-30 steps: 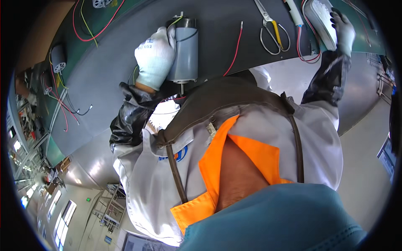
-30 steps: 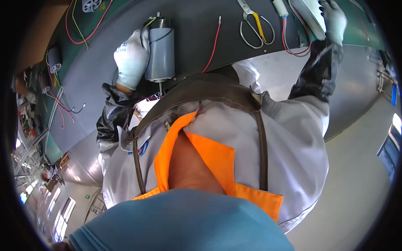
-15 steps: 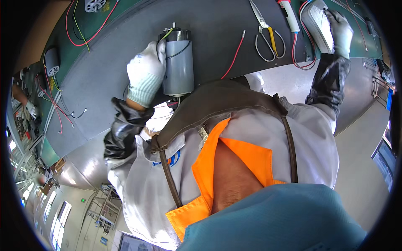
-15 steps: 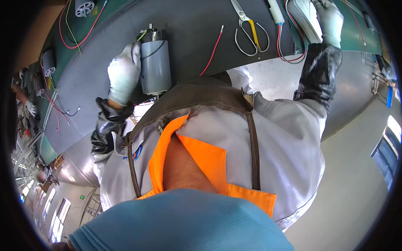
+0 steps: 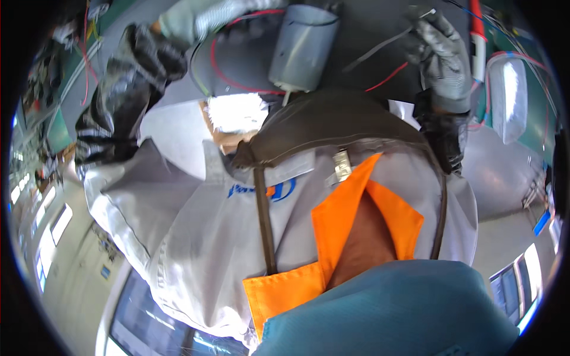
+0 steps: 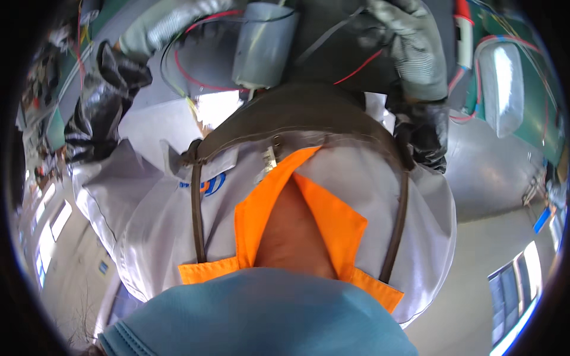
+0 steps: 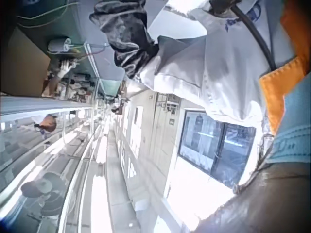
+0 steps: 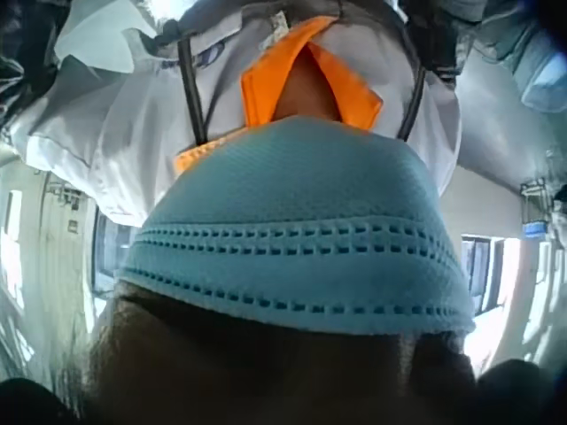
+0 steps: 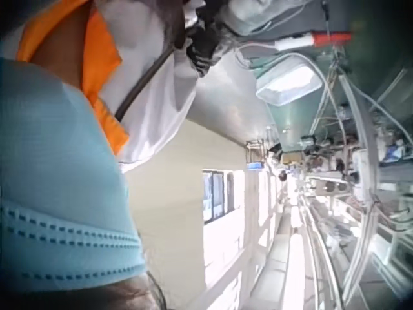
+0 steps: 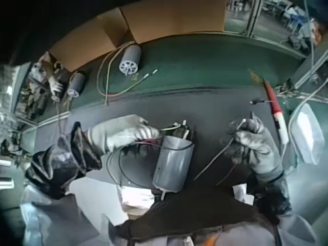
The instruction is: Connecting wires and electrical terminals to cylindrical electronic motors at a manual assembly station.
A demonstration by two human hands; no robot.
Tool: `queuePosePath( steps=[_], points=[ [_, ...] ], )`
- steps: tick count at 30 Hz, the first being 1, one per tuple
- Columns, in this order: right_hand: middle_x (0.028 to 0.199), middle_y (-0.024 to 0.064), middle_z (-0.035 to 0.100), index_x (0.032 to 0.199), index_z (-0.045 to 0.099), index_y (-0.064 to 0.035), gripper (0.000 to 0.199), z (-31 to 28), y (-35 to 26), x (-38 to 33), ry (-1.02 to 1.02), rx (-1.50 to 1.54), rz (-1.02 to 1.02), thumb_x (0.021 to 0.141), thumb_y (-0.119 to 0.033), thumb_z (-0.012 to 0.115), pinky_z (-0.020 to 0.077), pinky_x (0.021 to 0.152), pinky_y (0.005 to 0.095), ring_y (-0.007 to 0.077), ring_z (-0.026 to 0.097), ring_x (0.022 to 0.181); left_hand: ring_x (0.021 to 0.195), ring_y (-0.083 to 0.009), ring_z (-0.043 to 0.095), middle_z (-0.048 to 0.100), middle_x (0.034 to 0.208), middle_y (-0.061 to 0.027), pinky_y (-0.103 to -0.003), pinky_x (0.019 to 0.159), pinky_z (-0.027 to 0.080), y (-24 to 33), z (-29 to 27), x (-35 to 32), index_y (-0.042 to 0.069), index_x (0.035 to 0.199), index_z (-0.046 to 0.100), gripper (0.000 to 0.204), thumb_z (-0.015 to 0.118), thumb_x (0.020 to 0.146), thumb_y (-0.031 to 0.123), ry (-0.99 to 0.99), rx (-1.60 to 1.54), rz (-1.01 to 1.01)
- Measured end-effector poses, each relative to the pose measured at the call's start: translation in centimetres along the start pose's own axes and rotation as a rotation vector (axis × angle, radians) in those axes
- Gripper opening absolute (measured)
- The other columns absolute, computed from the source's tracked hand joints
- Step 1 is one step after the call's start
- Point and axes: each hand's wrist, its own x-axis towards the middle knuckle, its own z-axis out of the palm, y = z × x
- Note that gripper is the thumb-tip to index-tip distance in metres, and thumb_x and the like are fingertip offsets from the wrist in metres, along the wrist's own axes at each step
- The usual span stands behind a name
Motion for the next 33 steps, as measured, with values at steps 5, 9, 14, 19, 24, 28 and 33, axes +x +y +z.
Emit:
queuePosePath(
  steps=[5,9,14,19,24,28,33],
  points=[
    [0.116,0.0191,0.071,0.117,0.066,0.0084,0.022,7.8,6.3,1.6,0.018,-0.331,-0.361,0.098,-0.002,0.065,0.0607,0.075,0.0337,0.0258,0.073,0.095,0.056,-0.01,0.058,0.065,0.071,-0.0019,-0.025,0.051,0.046,1.0,-0.3,-1.6,0.005,0.098,0.074,0.048,0.054,0.104,0.048,0.032,-0.143,-0.567],
    [0.117,0.01,0.073,0.113,0.073,-0.0048,0.025,7.8,8.2,2.4,-0.171,-1.072,-0.951,0.088,-0.005,0.072,0.0585,0.075,0.0349,0.0246,0.071,0.094,0.055,-0.0109,0.058,0.064,0.07,-0.0023,-0.025,0.05,0.046,0.2,1.1,-2.3,0.004,0.095,0.073,0.055,0.052,0.103,0.054,0.009,-0.229,-0.524],
    [0.115,-0.0005,0.073,0.11,0.076,-0.0163,0.03,7.7,8.3,2.8,-0.031,-1.387,-0.932,0.081,-0.009,0.076,0.0569,0.074,0.0363,0.0229,0.069,0.091,0.06,-0.012,0.06,0.064,0.072,-0.0041,-0.027,0.056,0.048,-2.8,3.2,-3.1,0.002,0.093,0.069,0.06,0.048,0.103,0.058,0.187,-0.347,0.022],
    [0.107,0.0088,0.074,0.119,0.073,-0.0105,0.032,8.1,7.4,3.4,-0.081,-1.183,-0.924,0.087,-0.01,0.072,0.0575,0.076,0.0352,0.025,0.072,0.091,0.068,-0.0116,0.062,0.065,0.076,-0.0045,-0.028,0.065,0.049,-4.8,4.7,-0.3,0.0,0.094,0.068,0.052,0.054,0.1,0.05,0.293,-0.203,0.249],
    [0.103,0.0124,0.077,0.11,0.076,-0.0014,0.023,8.1,6.4,3.8,-0.01,-0.918,-0.784,0.088,-0.006,0.073,0.0589,0.076,0.0319,0.0222,0.074,0.086,0.071,-0.0092,0.057,0.064,0.079,-0.0015,-0.027,0.064,0.047,-3.9,6.3,0.0,-0.001,0.092,0.068,0.027,0.055,0.099,0.023,0.548,-0.283,0.122],
    [0.099,0.0081,0.076,0.116,0.071,0.0024,0.019,8.3,6.0,4.7,0.135,-0.106,-0.055,0.099,-0.005,0.066,0.0541,0.064,0.0225,0.0097,0.068,0.075,0.073,-0.0085,0.058,0.067,0.087,-0.0036,-0.023,0.066,0.047,-3.6,6.3,0.4,-0.003,0.097,0.069,0.029,0.052,0.102,0.02,0.406,-0.561,0.132],
    [0.095,0.0061,0.074,0.132,0.063,0.0003,0.032,7.8,5.1,6.0,0.127,-0.027,-0.136,0.1,-0.003,0.061,0.0512,0.059,0.0215,0.0076,0.065,0.07,0.071,-0.0066,0.059,0.067,0.083,-0.0016,-0.022,0.062,0.045,-4.0,7.6,1.5,-0.006,0.106,0.064,0.036,0.057,0.102,0.029,0.577,-0.483,0.442]
  ],
)
